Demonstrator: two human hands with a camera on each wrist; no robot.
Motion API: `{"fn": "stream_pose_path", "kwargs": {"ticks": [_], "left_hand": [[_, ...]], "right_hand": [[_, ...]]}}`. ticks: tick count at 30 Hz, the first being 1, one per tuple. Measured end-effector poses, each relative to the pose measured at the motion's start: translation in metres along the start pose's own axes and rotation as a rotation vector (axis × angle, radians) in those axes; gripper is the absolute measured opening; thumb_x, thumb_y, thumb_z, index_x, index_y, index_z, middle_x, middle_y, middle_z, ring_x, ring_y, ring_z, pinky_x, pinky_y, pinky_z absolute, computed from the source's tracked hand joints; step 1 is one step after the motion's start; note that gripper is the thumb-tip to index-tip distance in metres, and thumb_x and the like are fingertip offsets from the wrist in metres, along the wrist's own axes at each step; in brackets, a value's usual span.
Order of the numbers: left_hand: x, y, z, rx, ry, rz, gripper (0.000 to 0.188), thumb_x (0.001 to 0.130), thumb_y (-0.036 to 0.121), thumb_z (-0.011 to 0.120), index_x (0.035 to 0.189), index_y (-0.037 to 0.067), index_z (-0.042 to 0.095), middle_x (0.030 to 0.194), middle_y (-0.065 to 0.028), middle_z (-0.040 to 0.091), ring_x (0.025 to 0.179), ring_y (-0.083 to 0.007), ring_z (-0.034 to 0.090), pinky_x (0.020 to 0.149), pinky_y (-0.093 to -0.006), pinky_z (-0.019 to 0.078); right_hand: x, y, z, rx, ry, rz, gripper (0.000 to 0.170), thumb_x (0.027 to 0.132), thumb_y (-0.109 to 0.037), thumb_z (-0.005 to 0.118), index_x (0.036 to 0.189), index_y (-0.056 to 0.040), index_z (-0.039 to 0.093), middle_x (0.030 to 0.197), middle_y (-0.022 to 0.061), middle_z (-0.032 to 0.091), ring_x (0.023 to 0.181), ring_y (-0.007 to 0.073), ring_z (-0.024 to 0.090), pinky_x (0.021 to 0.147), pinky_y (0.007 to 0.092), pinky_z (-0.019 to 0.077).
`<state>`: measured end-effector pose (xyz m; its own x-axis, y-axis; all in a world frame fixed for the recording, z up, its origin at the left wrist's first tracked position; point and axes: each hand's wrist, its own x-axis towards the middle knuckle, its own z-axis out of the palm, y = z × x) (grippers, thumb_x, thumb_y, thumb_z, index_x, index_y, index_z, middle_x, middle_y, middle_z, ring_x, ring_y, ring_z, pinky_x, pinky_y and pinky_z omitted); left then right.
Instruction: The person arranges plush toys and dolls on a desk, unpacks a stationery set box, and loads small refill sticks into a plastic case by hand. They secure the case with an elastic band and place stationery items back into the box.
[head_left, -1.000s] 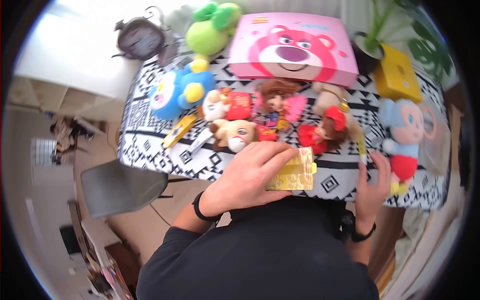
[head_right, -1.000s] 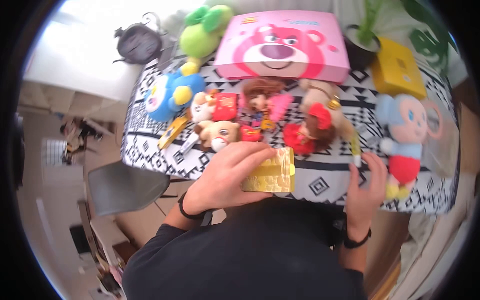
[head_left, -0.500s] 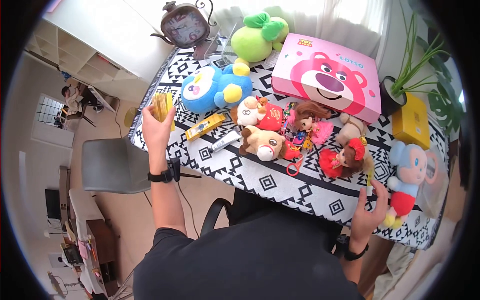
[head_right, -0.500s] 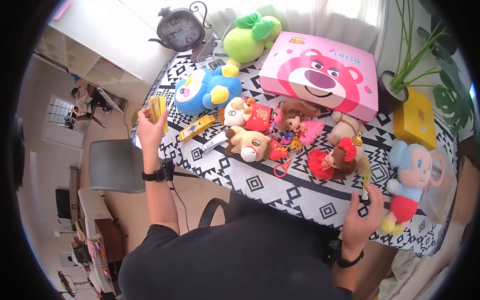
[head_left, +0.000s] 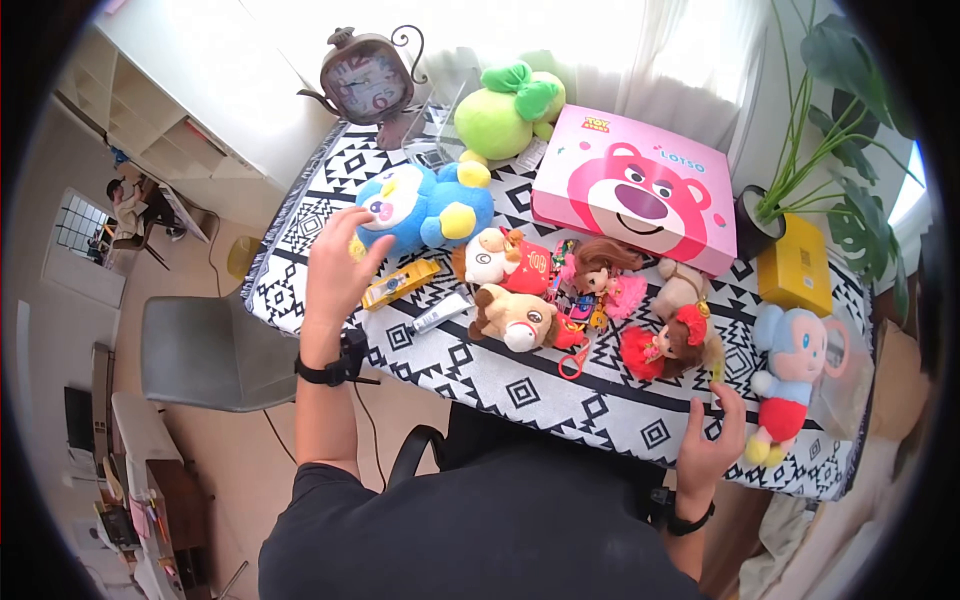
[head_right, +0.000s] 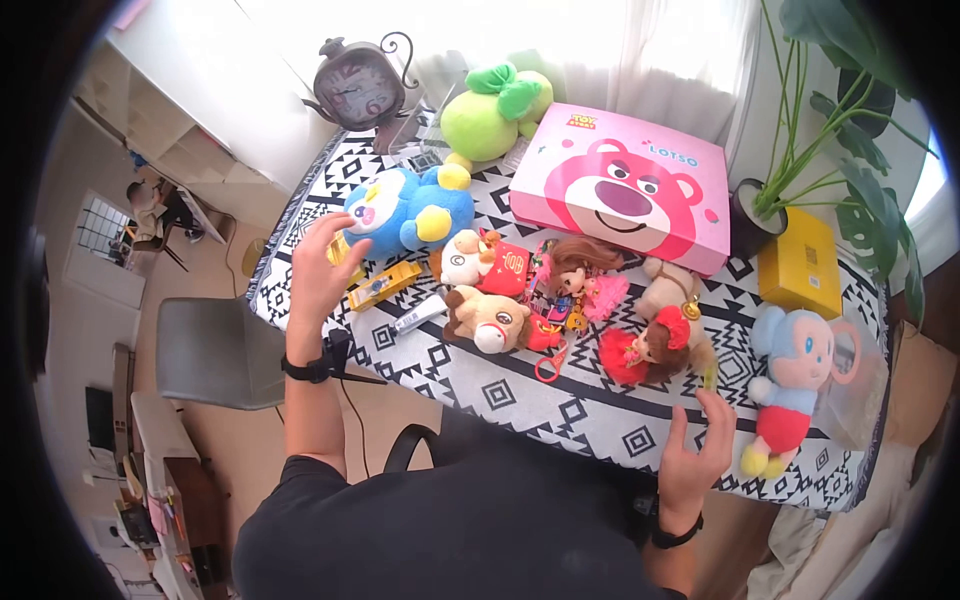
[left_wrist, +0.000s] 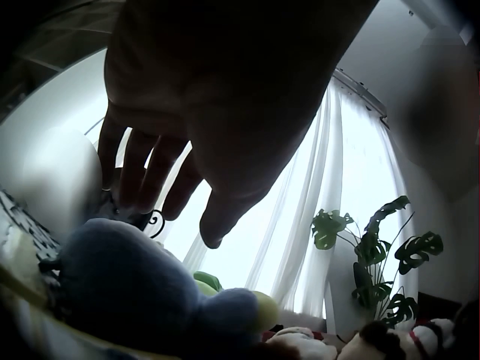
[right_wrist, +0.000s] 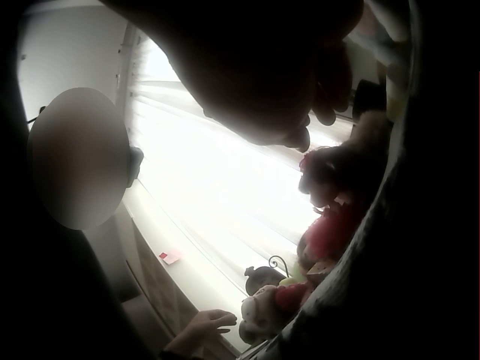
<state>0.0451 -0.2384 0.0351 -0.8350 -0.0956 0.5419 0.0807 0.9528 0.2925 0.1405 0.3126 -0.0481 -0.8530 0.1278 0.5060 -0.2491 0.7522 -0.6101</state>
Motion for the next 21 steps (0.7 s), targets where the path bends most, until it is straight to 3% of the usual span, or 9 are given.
{"fn": "stream_pose_path", "kwargs": {"ticks": [5,6,9,10,12,14,15,17,21], "left_hand": [[0.047,0.086,0.011,-0.136,-0.220,0.301,0.042,0.095,0.021,0.097,0.127,0.001,0.080,0.130,-0.0163,0.082,0.119,-0.0425,0.080,0.101,-0.0477,0.0634],[0.060,0.098,0.017,-0.195,-0.270,0.328,0.042,0.094,0.015,0.096,0.130,0.001,0.079,0.126,-0.0178,0.083,0.116,-0.0408,0.081,0.101,-0.0475,0.0640],[0.097,0.115,0.043,-0.184,-0.448,0.357,0.050,0.096,0.024,0.095,0.137,0.001,0.077,0.126,-0.0203,0.085,0.118,-0.0406,0.082,0.102,-0.0471,0.0646],[0.108,0.113,0.058,-0.170,-0.526,0.319,0.065,0.098,0.033,0.095,0.148,-0.001,0.071,0.130,-0.0247,0.085,0.121,-0.0402,0.083,0.105,-0.0467,0.0650],[0.127,0.104,0.088,-0.191,-0.614,0.282,0.074,0.098,0.039,0.096,0.151,-0.004,0.068,0.127,-0.0263,0.084,0.120,-0.0406,0.083,0.105,-0.0478,0.0648],[0.144,0.105,0.110,-0.180,-0.795,0.175,0.096,0.094,0.052,0.099,0.158,-0.010,0.061,0.125,-0.0295,0.084,0.119,-0.0416,0.082,0.104,-0.0475,0.0645],[0.146,0.110,0.114,-0.180,-0.791,0.190,0.096,0.094,0.052,0.099,0.158,-0.010,0.061,0.125,-0.0295,0.084,0.119,-0.0416,0.082,0.104,-0.0475,0.0645],[0.144,0.122,0.122,-0.180,-0.890,0.161,0.098,0.097,0.044,0.098,0.165,-0.011,0.055,0.124,-0.0297,0.085,0.117,-0.0357,0.085,0.100,-0.0444,0.0666],[0.132,0.126,0.136,-0.203,-0.813,0.136,0.090,0.095,0.040,0.100,0.156,-0.010,0.058,0.117,-0.0270,0.085,0.103,-0.0343,0.085,0.091,-0.0451,0.0669]], "right_hand": [[0.010,-0.007,-0.003,0.001,0.000,-0.048,0.039,0.096,0.004,0.090,0.133,0.0006,0.077,0.129,0.0204,0.079,0.122,0.0421,0.076,0.110,0.0483,0.0599],[0.014,-0.009,-0.006,-0.001,0.008,-0.079,0.039,0.096,0.003,0.090,0.133,0.0003,0.077,0.129,0.0204,0.079,0.121,0.0423,0.076,0.110,0.0485,0.0603],[0.039,-0.012,-0.023,0.013,0.037,-0.124,0.039,0.097,0.001,0.091,0.133,-0.0004,0.077,0.129,0.0204,0.079,0.120,0.0424,0.077,0.109,0.0485,0.0613],[0.049,-0.009,-0.029,0.043,0.010,-0.106,0.040,0.098,-0.001,0.090,0.136,0.0005,0.076,0.131,0.0214,0.080,0.122,0.0420,0.077,0.108,0.0483,0.0614],[0.074,-0.004,-0.033,0.067,-0.003,-0.087,0.041,0.100,-0.003,0.090,0.138,0.0013,0.075,0.133,0.0224,0.080,0.124,0.0417,0.078,0.108,0.0481,0.0616],[0.106,0.005,-0.029,0.201,-0.142,0.057,0.051,0.107,-0.019,0.088,0.149,0.0038,0.069,0.140,0.0253,0.080,0.130,0.0413,0.078,0.108,0.0480,0.0621],[0.120,0.013,-0.022,0.198,-0.127,0.058,0.051,0.107,-0.019,0.088,0.149,0.0038,0.069,0.140,0.0253,0.080,0.130,0.0413,0.078,0.108,0.0480,0.0621],[0.143,0.037,0.002,0.158,-0.257,0.166,0.069,0.110,-0.038,0.085,0.158,0.0063,0.062,0.142,0.0266,0.080,0.132,0.0394,0.079,0.109,0.0466,0.0621],[0.173,0.072,0.045,0.075,-0.342,0.214,0.079,0.108,-0.047,0.086,0.159,0.0073,0.060,0.139,0.0260,0.082,0.130,0.0383,0.080,0.109,0.0457,0.0623]]}}
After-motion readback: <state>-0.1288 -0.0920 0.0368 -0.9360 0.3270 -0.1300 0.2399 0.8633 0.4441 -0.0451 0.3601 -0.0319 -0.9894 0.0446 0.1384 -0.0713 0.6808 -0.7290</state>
